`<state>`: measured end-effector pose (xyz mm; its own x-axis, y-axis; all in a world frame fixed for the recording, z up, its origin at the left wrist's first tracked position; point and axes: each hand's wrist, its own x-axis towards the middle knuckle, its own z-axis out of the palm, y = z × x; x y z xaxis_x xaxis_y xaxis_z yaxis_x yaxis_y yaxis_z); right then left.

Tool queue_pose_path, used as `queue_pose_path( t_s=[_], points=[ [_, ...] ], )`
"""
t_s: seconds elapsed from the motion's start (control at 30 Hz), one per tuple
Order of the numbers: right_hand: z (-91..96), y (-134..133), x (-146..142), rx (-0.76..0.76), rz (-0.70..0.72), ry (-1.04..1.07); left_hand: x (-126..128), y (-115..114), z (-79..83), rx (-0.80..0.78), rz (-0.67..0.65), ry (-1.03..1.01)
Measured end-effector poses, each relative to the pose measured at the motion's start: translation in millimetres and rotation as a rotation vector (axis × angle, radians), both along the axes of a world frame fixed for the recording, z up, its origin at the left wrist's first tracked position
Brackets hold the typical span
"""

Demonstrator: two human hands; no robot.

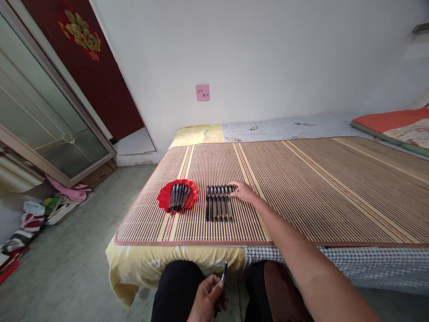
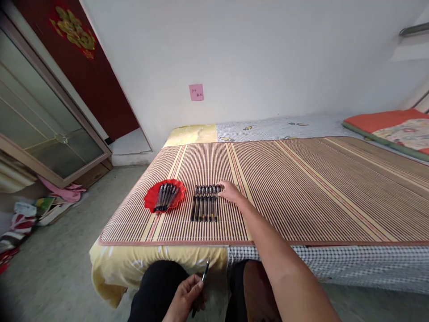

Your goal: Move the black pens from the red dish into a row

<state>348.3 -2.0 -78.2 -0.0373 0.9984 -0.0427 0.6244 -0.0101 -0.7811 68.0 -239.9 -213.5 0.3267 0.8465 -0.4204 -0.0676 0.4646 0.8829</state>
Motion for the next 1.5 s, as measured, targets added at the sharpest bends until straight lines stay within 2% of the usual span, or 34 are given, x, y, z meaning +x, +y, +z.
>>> queue_pose_path(
  t_s=[0.33, 0.6, 0.8, 1.13, 1.37, 1.5],
  points=[
    [-5.9, -2, 8, -0.011, 0.018, 0.026, -1, -1, 3.7, 0.002, -0.01, -0.002],
    [3.0, -7, 1, -0.024, -0.011, -0.029, 2, 2, 21.9, -0.046, -0.022, 0.029],
    [3.0, -6, 1, -0.001, -0.008, -0.034, 3, 2, 32.4, -0.055, -0.042, 0.028],
    [11.0, -7, -3, 0.041, 0.031, -0.096, 3, 3, 32.6, -0.06, -0.048, 0.036],
    [11.6, -10, -2, -0.025, 0.025, -0.052, 2, 2, 38.5, -0.051, -0.05, 0.029],
    [14.9, -11, -3, -0.02, 0.023, -0.029, 2, 2, 36.7, -0.048, -0.053, 0.023]
  ],
)
